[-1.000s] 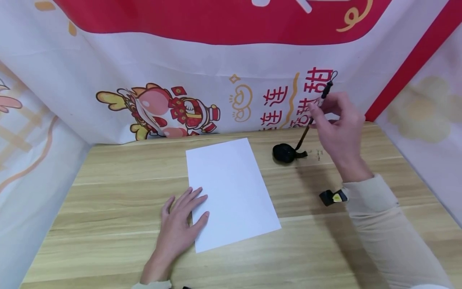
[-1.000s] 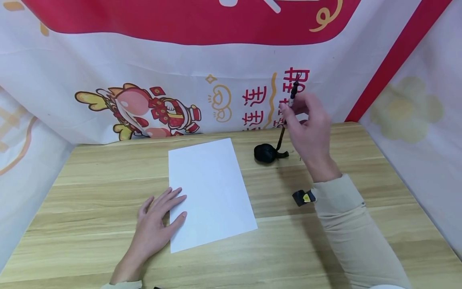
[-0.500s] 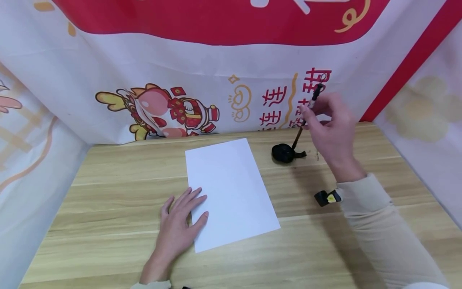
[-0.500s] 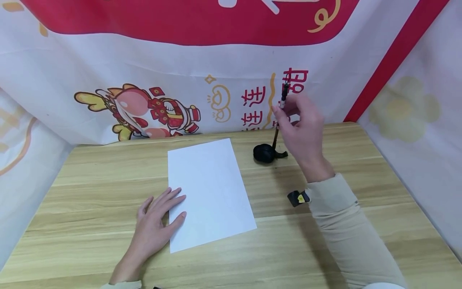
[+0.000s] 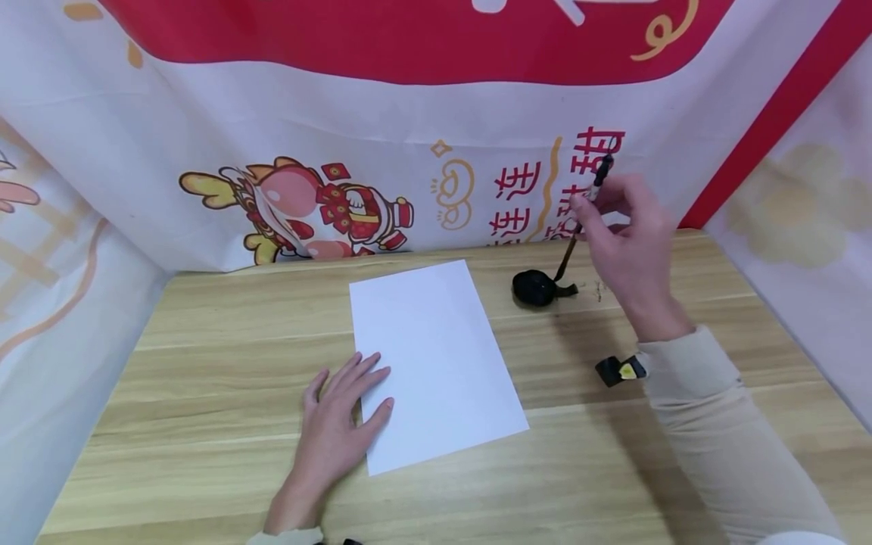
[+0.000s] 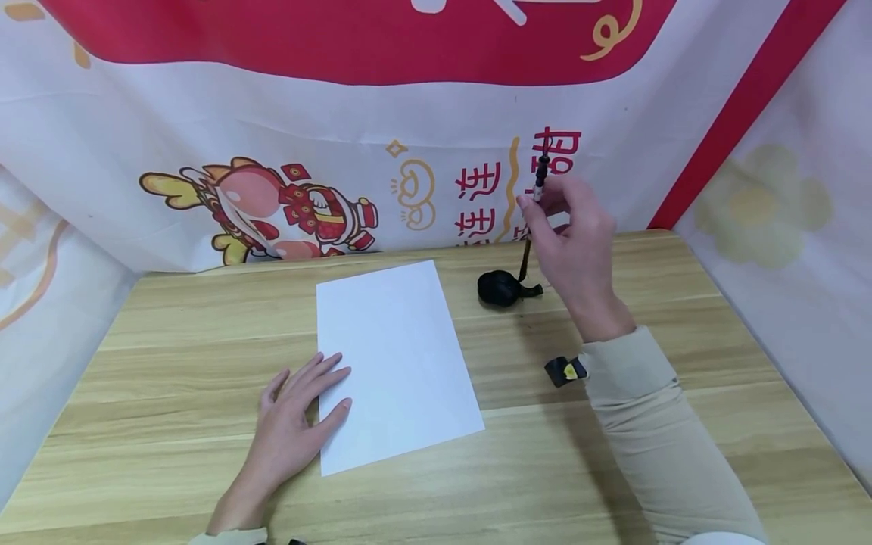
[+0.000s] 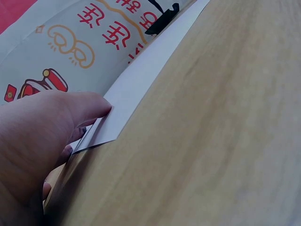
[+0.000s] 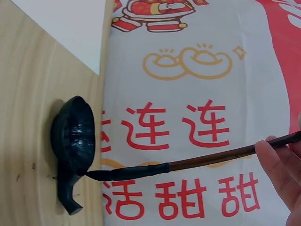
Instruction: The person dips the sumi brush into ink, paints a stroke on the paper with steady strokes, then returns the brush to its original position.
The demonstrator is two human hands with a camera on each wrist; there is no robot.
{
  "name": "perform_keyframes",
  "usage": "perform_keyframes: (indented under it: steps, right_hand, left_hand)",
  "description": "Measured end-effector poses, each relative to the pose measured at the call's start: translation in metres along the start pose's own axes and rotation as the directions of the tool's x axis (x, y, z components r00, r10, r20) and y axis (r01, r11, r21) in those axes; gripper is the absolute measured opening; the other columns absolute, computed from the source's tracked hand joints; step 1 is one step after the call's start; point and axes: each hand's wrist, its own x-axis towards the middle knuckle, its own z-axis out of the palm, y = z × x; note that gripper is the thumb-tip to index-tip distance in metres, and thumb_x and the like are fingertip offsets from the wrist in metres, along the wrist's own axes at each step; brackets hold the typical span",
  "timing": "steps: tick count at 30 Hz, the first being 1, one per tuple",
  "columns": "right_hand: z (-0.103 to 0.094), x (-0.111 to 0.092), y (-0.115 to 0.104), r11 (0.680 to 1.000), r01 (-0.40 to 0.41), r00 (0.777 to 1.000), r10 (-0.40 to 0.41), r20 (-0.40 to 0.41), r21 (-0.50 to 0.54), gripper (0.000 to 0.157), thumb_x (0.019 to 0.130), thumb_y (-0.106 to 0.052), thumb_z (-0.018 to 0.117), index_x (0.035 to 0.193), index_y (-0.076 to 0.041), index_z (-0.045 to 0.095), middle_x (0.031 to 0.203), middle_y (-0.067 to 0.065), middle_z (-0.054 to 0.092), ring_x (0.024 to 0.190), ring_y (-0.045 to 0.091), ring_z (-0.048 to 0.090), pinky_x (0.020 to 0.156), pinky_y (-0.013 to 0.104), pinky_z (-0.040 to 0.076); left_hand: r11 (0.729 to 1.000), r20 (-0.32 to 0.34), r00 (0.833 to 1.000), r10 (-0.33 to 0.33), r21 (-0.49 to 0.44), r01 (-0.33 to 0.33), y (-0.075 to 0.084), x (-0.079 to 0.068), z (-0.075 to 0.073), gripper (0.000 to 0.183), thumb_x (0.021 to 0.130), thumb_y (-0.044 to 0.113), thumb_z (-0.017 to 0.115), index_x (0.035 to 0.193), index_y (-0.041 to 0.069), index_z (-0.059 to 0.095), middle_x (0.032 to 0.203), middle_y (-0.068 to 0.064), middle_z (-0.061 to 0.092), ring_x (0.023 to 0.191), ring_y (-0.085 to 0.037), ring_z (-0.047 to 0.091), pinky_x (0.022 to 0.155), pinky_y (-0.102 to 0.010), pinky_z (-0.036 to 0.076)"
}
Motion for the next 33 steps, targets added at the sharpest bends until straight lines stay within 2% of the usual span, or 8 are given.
perform_keyframes:
  steps: [4,10,18,25,33]
  right_hand:
    - [-0.001,0.001,-0.003,1.000,0.019,1.000,-0.019,-0.014,-0.024,0.028,0.101,-0.016,0.077,0.122,0.001,0.070,0.111,0.013,0.079,0.092,-0.012,0.063,0.072,0.003,0.050]
    - [0.005,-0.001,-0.001,0.999,0.043,0.999,-0.043,0.006,-0.016,0.027,0.100,-0.015,0.078,0.118,0.003,0.069,0.105,0.015,0.078,0.088,-0.010,0.063,0.070,0.003,0.050]
    - [0.006,-0.003,0.004,1.000,0.009,1.000,-0.009,0.019,0.017,0.025,0.100,-0.013,0.077,0.118,0.002,0.069,0.101,0.014,0.077,0.084,-0.008,0.064,0.067,0.004,0.052]
    - [-0.003,0.003,0.000,1.000,-0.017,1.000,0.017,-0.017,0.014,0.030,0.101,-0.015,0.076,0.125,0.003,0.069,0.111,0.014,0.078,0.089,-0.009,0.066,0.070,0.004,0.053]
    - [0.001,0.000,-0.005,1.000,0.015,1.000,-0.015,-0.008,0.006,0.028,0.100,-0.013,0.078,0.120,0.003,0.069,0.108,0.015,0.077,0.088,-0.011,0.065,0.070,0.004,0.052]
  left_hand:
    - [1.000,-0.002,1.000,0.000,-0.001,0.000,0.000,0.000,0.001,0.048,0.096,0.029,0.080,0.142,0.024,0.070,0.162,0.003,0.057,0.157,-0.030,0.045,0.130,-0.069,0.012]
    - [1.000,0.000,1.000,-0.002,0.002,0.002,-0.001,0.000,0.001,0.048,0.096,0.030,0.080,0.142,0.024,0.070,0.162,0.003,0.058,0.157,-0.030,0.045,0.129,-0.069,0.013]
    - [1.000,-0.009,1.000,0.008,0.003,-0.008,-0.001,0.000,0.001,0.047,0.096,0.029,0.081,0.142,0.024,0.070,0.162,0.003,0.058,0.157,-0.030,0.046,0.129,-0.069,0.013]
    - [1.000,-0.004,1.000,0.004,0.006,-0.004,0.000,0.001,0.000,0.047,0.096,0.028,0.080,0.142,0.023,0.070,0.162,0.002,0.058,0.157,-0.030,0.046,0.130,-0.069,0.013]
    - [1.000,0.003,1.000,0.000,0.004,0.000,0.001,0.001,-0.001,0.047,0.096,0.028,0.080,0.141,0.022,0.071,0.162,0.002,0.058,0.157,-0.031,0.046,0.130,-0.069,0.013]
